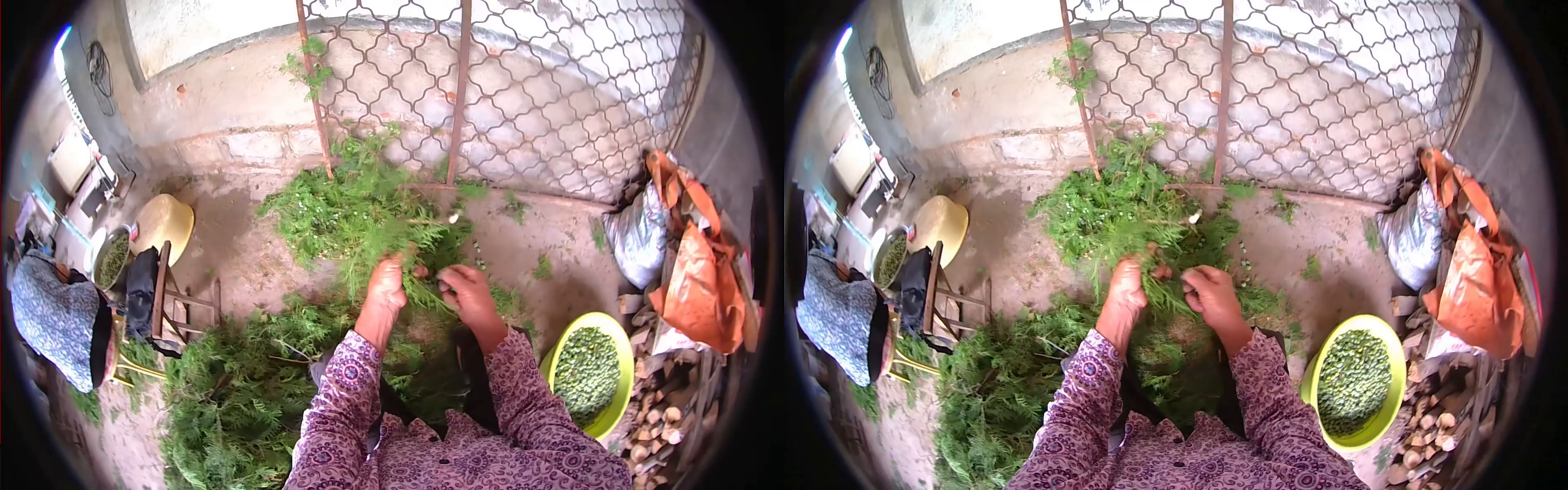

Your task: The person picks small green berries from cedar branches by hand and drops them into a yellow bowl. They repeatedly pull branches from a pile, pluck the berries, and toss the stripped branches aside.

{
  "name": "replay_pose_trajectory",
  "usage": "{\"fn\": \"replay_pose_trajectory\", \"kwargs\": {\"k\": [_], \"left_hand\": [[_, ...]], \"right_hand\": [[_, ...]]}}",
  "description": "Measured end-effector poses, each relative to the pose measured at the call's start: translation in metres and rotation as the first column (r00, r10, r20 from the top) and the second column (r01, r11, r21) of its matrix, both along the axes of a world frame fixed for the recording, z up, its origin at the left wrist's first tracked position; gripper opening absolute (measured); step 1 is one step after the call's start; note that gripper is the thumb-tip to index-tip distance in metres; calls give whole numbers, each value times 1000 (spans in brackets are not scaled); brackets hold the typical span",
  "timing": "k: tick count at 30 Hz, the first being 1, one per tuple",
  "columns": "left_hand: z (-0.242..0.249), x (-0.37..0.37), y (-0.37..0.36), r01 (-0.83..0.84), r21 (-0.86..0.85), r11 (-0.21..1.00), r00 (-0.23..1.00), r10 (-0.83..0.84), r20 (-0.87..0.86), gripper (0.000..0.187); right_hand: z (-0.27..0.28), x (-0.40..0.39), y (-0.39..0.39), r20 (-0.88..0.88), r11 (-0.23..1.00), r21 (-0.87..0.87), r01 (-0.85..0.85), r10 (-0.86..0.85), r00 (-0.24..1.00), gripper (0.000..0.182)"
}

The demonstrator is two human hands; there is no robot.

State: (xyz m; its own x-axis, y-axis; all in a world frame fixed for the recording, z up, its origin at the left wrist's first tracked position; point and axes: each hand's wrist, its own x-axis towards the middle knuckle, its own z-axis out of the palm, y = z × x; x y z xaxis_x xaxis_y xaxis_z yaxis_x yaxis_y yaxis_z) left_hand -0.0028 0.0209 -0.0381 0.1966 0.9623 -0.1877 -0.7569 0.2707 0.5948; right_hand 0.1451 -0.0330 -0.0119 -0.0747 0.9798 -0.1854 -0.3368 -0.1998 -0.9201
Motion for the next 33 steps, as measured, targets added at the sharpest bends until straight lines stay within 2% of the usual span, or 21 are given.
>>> {"fn": "replay_pose_trajectory", "kwargs": {"k": [2,6,9,10,11,12,13,15,16,18,19,20,22,23,24,25,26,29,31,32,33], "left_hand": [[12,-12,2,3,24,1000,999,-4,54,17],[24,-33,-4,24,114,993,991,-39,128,24],[15,-38,-2,65,127,990,987,-82,140,25],[14,-41,-3,87,147,985,988,-104,118,25],[14,-42,-5,112,167,980,987,-129,93,26],[14,-42,-7,115,168,979,986,-133,96,26],[13,-41,-8,107,115,988,989,-118,94,26],[17,-39,-11,94,69,993,990,-100,97,27],[21,-40,-15,126,131,983,990,-133,48,27],[21,-41,-20,170,182,968,985,-171,-11,27],[20,-41,-20,197,176,964,979,-204,19,27],[20,-39,-19,224,172,959,971,-235,49,27],[23,-36,-21,254,171,952,961,-269,68,35],[24,-35,-22,277,168,946,952,-294,90,43],[23,-34,-22,279,165,946,952,-296,85,43],[20,-32,-22,287,177,942,952,-301,60,53],[17,-31,-22,293,188,937,952,-305,36,63],[4,-36,-13,364,206,908,926,-377,25,76],[7,-44,-10,370,162,915,929,-368,-39,74],[10,-48,-9,382,122,916,923,-371,-101,73],[12,-52,-9,378,110,919,924,-367,-104,73]], "right_hand": [[3,21,-10,-184,989,1,150,-147,972,7],[13,111,-45,77,799,316,512,-559,826,11],[-14,214,-82,314,565,523,638,-824,472,9],[-40,271,-94,375,543,642,541,-838,396,7],[-49,306,-114,548,562,696,447,-818,175,7],[-34,300,-130,745,587,557,588,-666,-41,16],[-50,321,-146,728,585,684,436,-511,-456,29],[-64,349,-184,801,752,564,340,-400,-445,40],[-67,362,-185,798,751,569,334,-405,-447,40],[-87,381,-188,851,815,412,407,-184,-492,45],[-83,367,-170,911,818,345,460,-174,-374,45],[-68,331,-151,907,847,386,365,-276,-318,44],[-61,278,-98,951,912,308,270,-290,-106,47],[-30,217,-79,945,932,322,166,-308,-108,51],[-21,181,-60,896,898,439,-21,-440,-66,54],[9,122,-47,909,913,407,-3,-404,104,59],[10,97,-32,883,902,425,-74,-395,255,58],[27,23,-1,804,805,558,-203,-463,373,52],[20,-2,21,644,624,733,-272,-506,575,47],[12,-8,31,644,628,729,-272,-496,583,47],[2,-12,40,597,659,716,-229,-409,690,45]]}}
